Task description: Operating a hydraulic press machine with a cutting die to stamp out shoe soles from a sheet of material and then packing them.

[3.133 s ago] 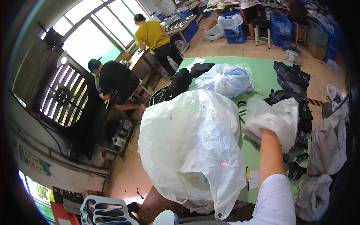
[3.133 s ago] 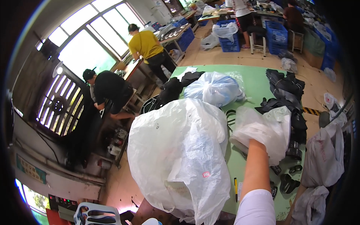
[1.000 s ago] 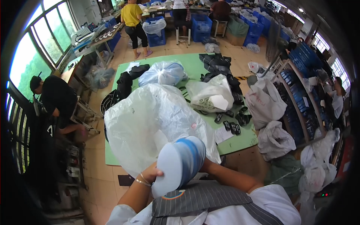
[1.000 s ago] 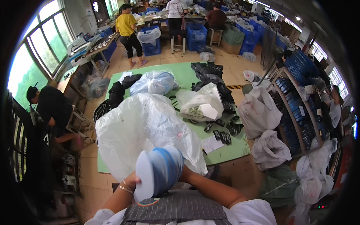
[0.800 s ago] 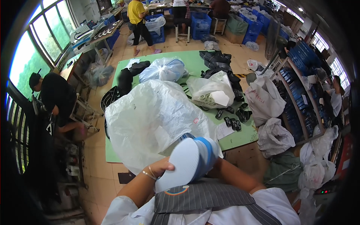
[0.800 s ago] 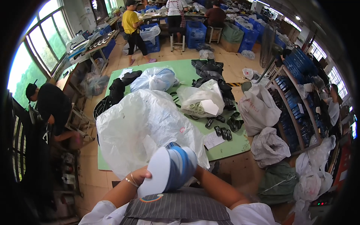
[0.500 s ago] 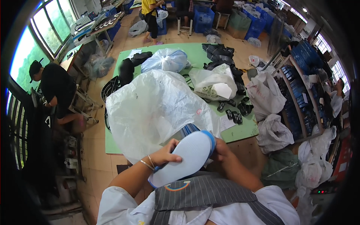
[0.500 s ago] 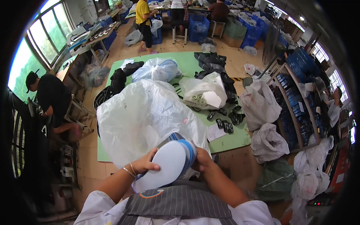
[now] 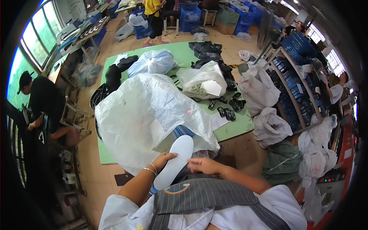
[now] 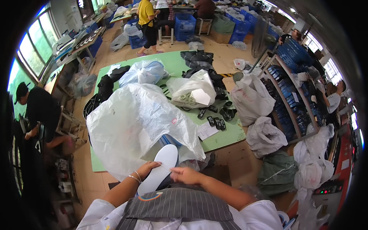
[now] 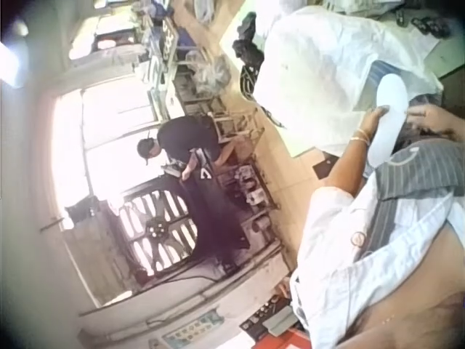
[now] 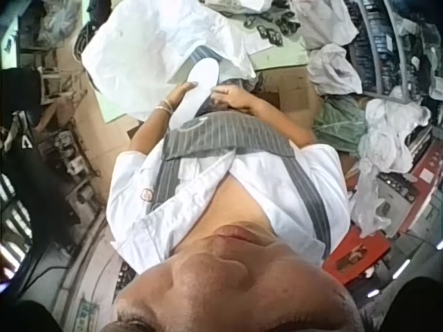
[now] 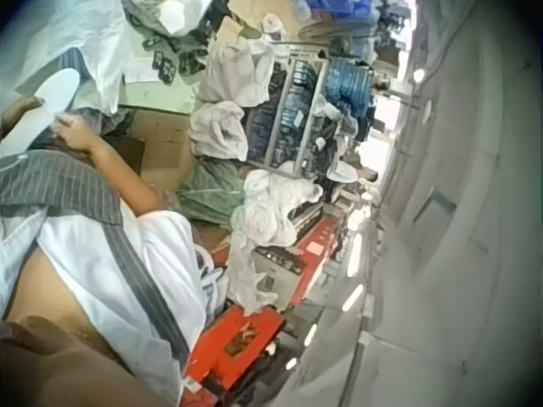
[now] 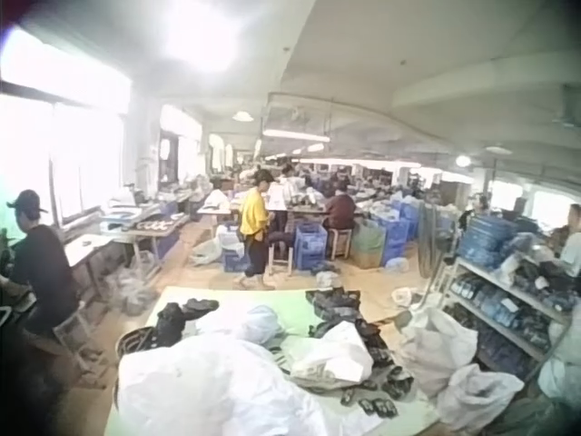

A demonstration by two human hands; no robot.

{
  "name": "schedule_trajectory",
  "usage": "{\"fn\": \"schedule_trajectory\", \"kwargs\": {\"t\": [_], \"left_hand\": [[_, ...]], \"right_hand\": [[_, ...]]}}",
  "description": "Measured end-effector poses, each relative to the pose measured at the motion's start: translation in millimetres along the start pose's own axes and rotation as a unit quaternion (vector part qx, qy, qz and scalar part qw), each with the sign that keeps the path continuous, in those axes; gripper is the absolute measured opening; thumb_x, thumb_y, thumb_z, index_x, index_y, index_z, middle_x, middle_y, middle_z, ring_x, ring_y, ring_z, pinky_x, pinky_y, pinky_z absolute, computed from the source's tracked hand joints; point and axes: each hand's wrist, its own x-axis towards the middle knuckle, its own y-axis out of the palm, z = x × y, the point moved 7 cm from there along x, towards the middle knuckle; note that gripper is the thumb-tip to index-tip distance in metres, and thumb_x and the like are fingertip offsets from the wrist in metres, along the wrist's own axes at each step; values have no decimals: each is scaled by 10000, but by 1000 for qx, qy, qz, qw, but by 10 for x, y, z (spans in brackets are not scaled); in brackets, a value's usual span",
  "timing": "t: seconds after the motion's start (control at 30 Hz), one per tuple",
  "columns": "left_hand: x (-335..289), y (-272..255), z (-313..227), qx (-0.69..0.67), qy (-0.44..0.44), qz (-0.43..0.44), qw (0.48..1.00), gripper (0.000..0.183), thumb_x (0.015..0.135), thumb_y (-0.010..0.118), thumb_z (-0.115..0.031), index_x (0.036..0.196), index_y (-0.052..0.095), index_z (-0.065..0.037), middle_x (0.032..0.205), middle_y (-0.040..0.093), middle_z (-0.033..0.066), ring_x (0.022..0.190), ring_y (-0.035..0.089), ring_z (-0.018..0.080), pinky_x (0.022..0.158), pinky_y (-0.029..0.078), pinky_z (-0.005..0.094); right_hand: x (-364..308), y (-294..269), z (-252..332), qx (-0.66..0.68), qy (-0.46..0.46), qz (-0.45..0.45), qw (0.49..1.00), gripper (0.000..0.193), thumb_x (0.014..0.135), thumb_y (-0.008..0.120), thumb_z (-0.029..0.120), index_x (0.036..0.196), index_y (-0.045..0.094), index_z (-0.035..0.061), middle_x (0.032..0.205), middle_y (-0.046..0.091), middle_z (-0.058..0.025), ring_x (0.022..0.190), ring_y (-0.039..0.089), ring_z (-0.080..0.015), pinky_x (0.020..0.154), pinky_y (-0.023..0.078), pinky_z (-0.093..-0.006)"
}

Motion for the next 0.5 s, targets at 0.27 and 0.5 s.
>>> {"fn": "schedule_trajectory", "kwargs": {"t": [0.27, 0.5], "left_hand": [[731, -180, -68, -48, -52, 102, 992, 579, 868, 588, -443, 1249, 572, -7, 1074, 673, 140, 885, 672, 210, 802, 540, 339], [711, -813, -979, -146, 86, 15, 985, 567, 887, 576, -446, 1247, 570, -8, 1079, 672, 122, 909, 659, 210, 844, 531, 323]], "right_hand": [[252, -1101, 6, 326, -122, -240, 906, 683, 949, 597, 187, 1425, 107, 159, 1347, 434, -170, 1035, 589, -259, 792, 509, -375], [134, -1207, 889, 297, -282, -283, 867, 559, 934, 615, 158, 1336, 231, 106, 1319, 414, -139, 913, 609, -218, 699, 518, -323]]}}
